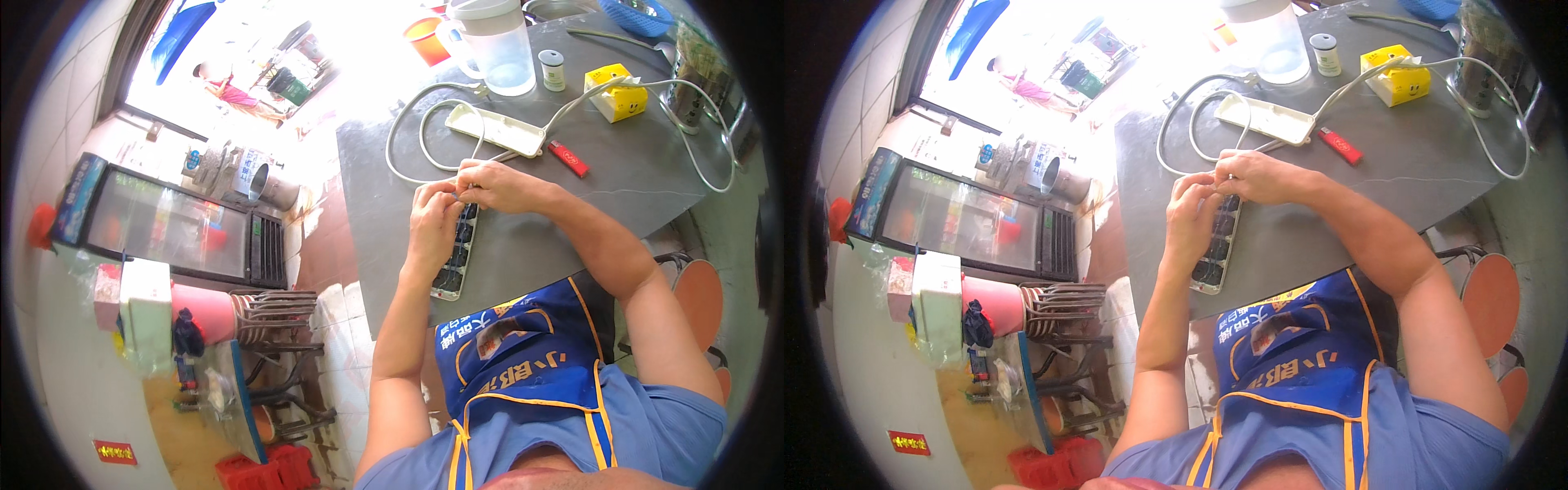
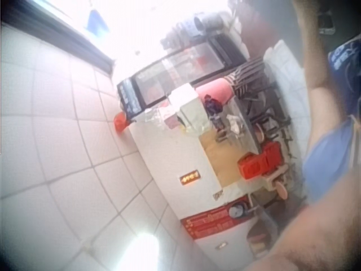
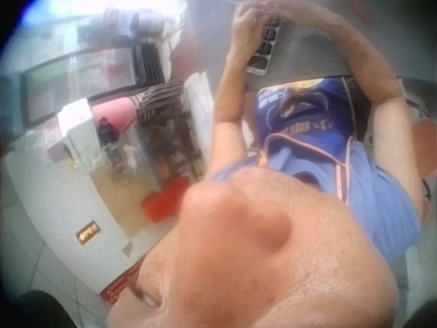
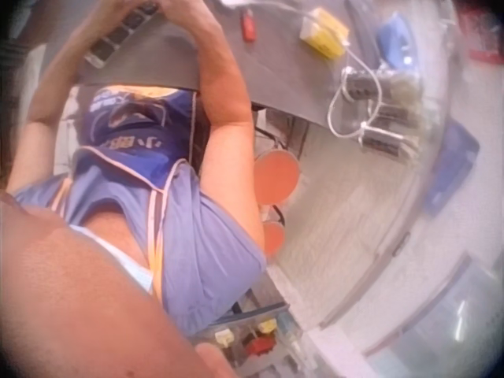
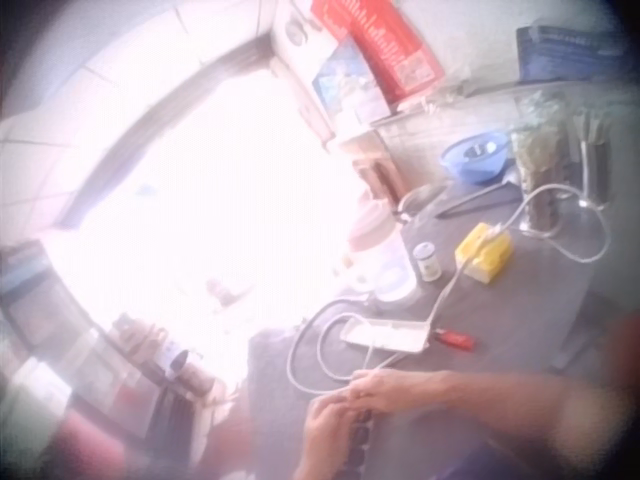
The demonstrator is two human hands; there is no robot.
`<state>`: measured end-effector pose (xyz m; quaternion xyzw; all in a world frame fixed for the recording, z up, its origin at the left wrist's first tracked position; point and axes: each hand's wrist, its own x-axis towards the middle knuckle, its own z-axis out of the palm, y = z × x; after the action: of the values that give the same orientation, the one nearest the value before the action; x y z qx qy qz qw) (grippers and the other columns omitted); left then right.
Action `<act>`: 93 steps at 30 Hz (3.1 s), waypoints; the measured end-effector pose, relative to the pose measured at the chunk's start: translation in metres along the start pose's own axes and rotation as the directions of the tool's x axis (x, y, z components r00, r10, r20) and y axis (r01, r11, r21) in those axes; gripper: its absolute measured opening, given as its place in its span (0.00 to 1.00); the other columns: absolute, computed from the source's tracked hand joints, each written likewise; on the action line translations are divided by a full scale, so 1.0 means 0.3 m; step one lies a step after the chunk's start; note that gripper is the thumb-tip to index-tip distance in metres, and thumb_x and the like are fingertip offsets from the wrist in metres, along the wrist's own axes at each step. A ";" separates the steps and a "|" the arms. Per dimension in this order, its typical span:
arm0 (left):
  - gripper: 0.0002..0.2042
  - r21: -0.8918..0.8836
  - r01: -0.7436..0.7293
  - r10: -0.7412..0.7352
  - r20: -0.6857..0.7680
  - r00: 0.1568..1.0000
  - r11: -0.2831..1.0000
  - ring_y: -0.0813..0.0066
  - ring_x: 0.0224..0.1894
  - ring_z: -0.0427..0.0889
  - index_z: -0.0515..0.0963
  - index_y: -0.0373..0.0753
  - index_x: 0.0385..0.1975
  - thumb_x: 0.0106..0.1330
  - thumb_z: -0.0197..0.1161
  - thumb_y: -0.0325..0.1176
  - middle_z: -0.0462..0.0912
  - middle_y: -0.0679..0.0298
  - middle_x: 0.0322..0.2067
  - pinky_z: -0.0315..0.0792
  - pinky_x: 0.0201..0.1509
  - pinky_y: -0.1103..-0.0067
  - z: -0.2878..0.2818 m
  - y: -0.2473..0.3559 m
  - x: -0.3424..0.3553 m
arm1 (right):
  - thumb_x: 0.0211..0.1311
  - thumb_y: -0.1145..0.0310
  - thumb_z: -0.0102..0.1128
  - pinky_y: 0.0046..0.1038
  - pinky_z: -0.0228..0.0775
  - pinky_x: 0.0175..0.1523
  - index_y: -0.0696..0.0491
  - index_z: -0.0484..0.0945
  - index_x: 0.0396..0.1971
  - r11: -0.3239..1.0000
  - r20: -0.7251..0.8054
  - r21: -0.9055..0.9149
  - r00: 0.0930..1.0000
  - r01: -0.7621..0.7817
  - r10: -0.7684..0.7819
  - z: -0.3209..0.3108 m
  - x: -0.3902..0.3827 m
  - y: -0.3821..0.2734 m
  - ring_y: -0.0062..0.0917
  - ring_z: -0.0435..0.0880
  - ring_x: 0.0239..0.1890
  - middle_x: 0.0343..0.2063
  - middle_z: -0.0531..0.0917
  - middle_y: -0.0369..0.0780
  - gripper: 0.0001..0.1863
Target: The person disassembles a power strip, adjusts internal wiring with a screwdriver, tests it by plugging it into a wall socket, then reassembles the casing and secures it with screws.
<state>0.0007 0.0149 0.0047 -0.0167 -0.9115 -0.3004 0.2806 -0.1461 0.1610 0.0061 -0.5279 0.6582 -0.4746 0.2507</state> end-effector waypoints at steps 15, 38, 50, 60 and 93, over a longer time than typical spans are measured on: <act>0.07 -0.048 0.139 -0.137 0.042 0.990 0.989 0.57 0.52 0.80 0.84 0.33 0.34 0.67 0.67 0.31 0.86 0.57 0.43 0.75 0.56 0.67 -0.035 -0.023 0.007 | 0.68 0.69 0.61 0.37 0.74 0.48 0.60 0.81 0.37 0.998 -0.025 -0.041 0.998 0.057 -0.058 -0.006 0.000 0.005 0.39 0.83 0.41 0.39 0.79 0.46 0.09; 0.07 -0.327 0.338 -0.301 0.159 0.940 0.883 0.70 0.47 0.82 0.81 0.27 0.31 0.69 0.63 0.25 0.84 0.57 0.46 0.74 0.51 0.75 -0.046 -0.045 -0.003 | 0.73 0.68 0.58 0.29 0.71 0.39 0.58 0.78 0.35 0.996 -0.007 -0.081 0.999 0.038 -0.039 0.012 0.007 0.049 0.23 0.76 0.30 0.36 0.73 0.37 0.09; 0.07 0.026 0.245 -0.245 0.217 0.945 0.969 0.50 0.62 0.74 0.84 0.30 0.33 0.61 0.65 0.28 0.78 0.49 0.59 0.72 0.62 0.65 -0.033 -0.012 -0.016 | 0.65 0.70 0.64 0.31 0.70 0.48 0.57 0.78 0.29 0.946 0.025 -0.318 0.998 0.065 -0.061 -0.054 -0.031 0.017 0.30 0.78 0.39 0.41 0.76 0.39 0.07; 0.08 0.035 0.279 -0.279 0.236 0.931 0.960 0.49 0.61 0.75 0.84 0.29 0.32 0.60 0.63 0.28 0.78 0.47 0.59 0.72 0.62 0.64 -0.027 -0.017 -0.016 | 0.63 0.71 0.64 0.34 0.72 0.50 0.59 0.78 0.26 0.899 -0.005 -0.412 0.986 0.150 -0.167 -0.008 -0.023 0.047 0.37 0.81 0.42 0.39 0.78 0.43 0.08; 0.09 -0.010 0.309 -0.301 0.199 0.933 0.951 0.57 0.48 0.85 0.84 0.27 0.36 0.63 0.62 0.26 0.82 0.51 0.52 0.78 0.50 0.70 -0.026 -0.029 -0.021 | 0.60 0.73 0.66 0.35 0.73 0.46 0.62 0.79 0.26 0.889 -0.129 -0.434 0.966 0.146 -0.222 0.065 -0.019 0.067 0.37 0.82 0.38 0.38 0.79 0.45 0.08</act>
<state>0.0082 0.0045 0.0018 0.0898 -0.9197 -0.3559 0.1396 -0.1372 0.1590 -0.0211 -0.5859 0.7112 -0.3877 0.0257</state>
